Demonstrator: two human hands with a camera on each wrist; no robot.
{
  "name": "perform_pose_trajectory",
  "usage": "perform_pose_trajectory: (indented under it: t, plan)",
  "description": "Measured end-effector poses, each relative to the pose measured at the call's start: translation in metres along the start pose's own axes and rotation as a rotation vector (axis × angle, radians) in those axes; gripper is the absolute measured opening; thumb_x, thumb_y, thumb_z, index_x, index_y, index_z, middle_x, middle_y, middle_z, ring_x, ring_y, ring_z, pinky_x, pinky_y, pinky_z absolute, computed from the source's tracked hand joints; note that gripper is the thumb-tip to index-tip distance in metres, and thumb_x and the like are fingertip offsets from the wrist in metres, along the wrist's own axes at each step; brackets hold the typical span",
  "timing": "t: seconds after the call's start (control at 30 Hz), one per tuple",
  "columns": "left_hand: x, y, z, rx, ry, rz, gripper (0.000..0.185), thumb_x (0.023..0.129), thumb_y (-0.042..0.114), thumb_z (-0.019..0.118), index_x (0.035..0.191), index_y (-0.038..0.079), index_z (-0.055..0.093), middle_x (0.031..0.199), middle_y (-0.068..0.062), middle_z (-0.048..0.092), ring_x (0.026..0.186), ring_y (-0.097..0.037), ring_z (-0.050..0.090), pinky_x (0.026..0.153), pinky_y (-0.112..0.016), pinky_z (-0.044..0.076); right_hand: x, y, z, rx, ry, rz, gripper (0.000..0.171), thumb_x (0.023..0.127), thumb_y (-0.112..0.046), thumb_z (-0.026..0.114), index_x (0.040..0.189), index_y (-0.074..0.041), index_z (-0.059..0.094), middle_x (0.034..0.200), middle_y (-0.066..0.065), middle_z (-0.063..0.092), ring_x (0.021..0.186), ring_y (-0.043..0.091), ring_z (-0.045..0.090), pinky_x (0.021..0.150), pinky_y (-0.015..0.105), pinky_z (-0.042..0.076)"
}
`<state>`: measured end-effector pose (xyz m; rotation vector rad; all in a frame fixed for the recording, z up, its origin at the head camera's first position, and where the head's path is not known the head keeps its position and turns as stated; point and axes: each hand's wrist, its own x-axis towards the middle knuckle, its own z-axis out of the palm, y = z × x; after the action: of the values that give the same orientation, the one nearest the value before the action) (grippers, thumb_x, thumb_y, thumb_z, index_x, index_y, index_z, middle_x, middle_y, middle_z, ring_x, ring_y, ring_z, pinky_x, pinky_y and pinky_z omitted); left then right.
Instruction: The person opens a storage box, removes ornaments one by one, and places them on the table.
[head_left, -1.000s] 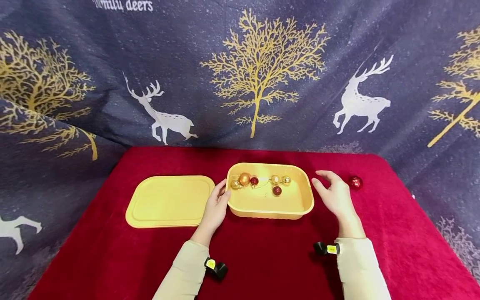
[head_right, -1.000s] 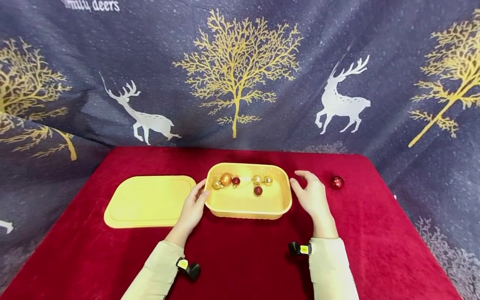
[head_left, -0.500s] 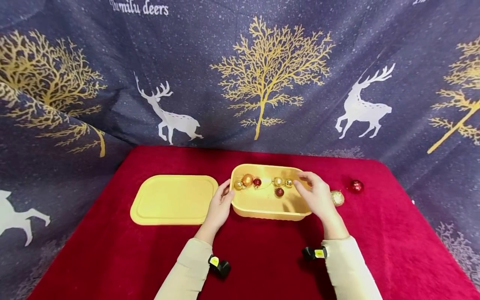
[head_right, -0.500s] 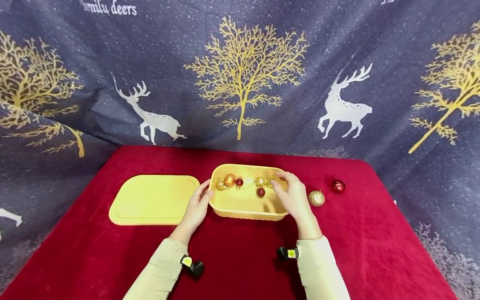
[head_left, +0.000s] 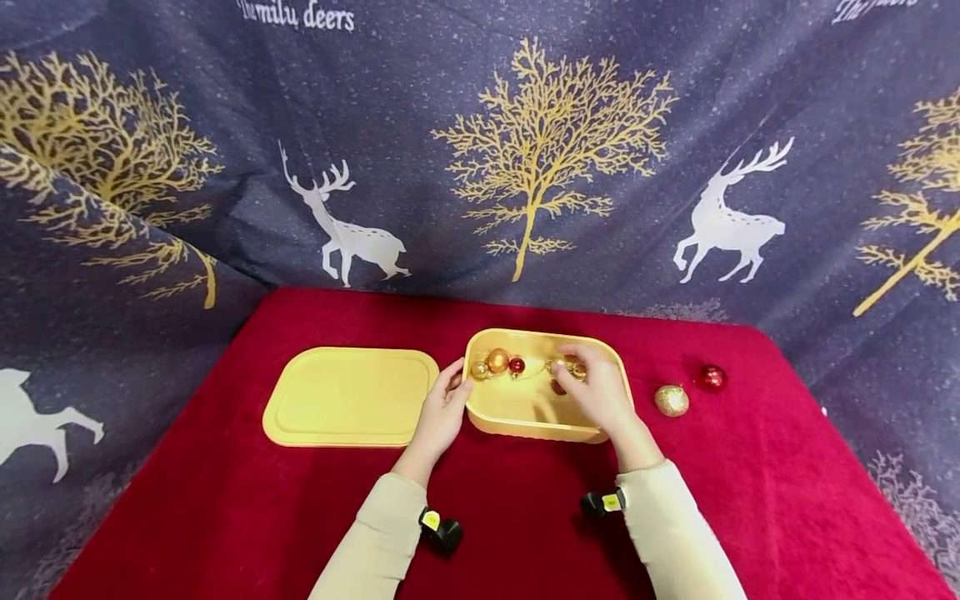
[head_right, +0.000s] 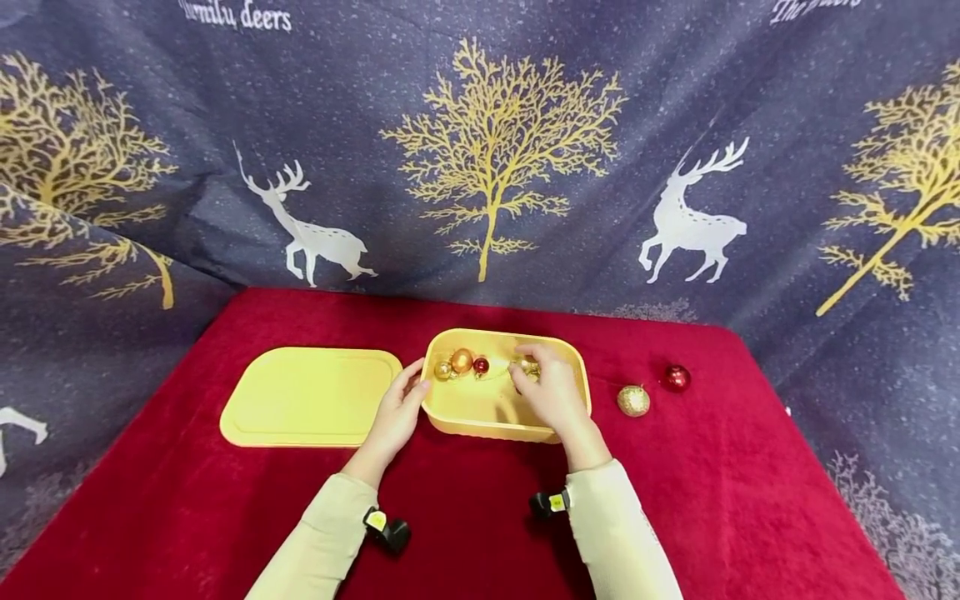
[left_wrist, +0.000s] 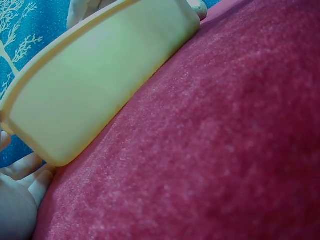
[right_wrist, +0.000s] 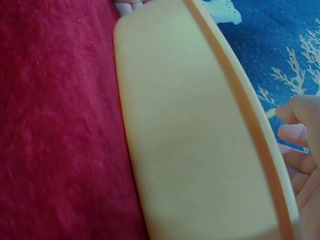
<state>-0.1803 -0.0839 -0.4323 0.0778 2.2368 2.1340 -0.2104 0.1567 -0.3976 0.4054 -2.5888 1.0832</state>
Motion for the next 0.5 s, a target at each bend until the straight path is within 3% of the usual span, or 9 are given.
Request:
perform_pose_trajectory:
  t: [0.23, 0.4, 0.5]
  plan:
    - [0.0, 0.001, 0.0, 0.001, -0.011, 0.003, 0.05, 0.1, 0.02, 0.046, 0.146, 0.008, 0.033, 0.138, -0.023, 0.046, 0.127, -0.032, 0.048, 0.105, -0.045, 0.039, 0.002, -0.007, 0.012, -0.039, -0.049, -0.001, 0.033, 0.086, -0.018, 0.066, 0.115, -0.002, 0.063, 0.111, 0.018, 0.065, 0.102, 0.033, 0.062, 0.085, 0.046, 0.05]
    - [0.001, -0.002, 0.0, 0.006, -0.007, 0.003, 0.049, 0.1, 0.019, 0.045, 0.146, 0.006, 0.034, 0.137, -0.023, 0.047, 0.126, -0.032, 0.049, 0.104, -0.045, 0.04, 0.006, -0.013, 0.019, -0.08, -0.093, -0.021, 0.037, 0.086, -0.022, 0.066, 0.118, -0.004, 0.062, 0.114, 0.015, 0.064, 0.106, 0.031, 0.061, 0.091, 0.045, 0.048]
    - [0.008, -0.013, 0.0, 0.0, 0.0, 0.0, 0.05, 0.1, 0.021, 0.046, 0.146, 0.008, 0.034, 0.137, -0.023, 0.047, 0.125, -0.032, 0.049, 0.104, -0.045, 0.041, 0.009, -0.016, 0.023, -0.085, -0.124, -0.031, 0.038, 0.086, -0.022, 0.066, 0.119, -0.004, 0.061, 0.117, 0.016, 0.063, 0.108, 0.031, 0.06, 0.093, 0.045, 0.048]
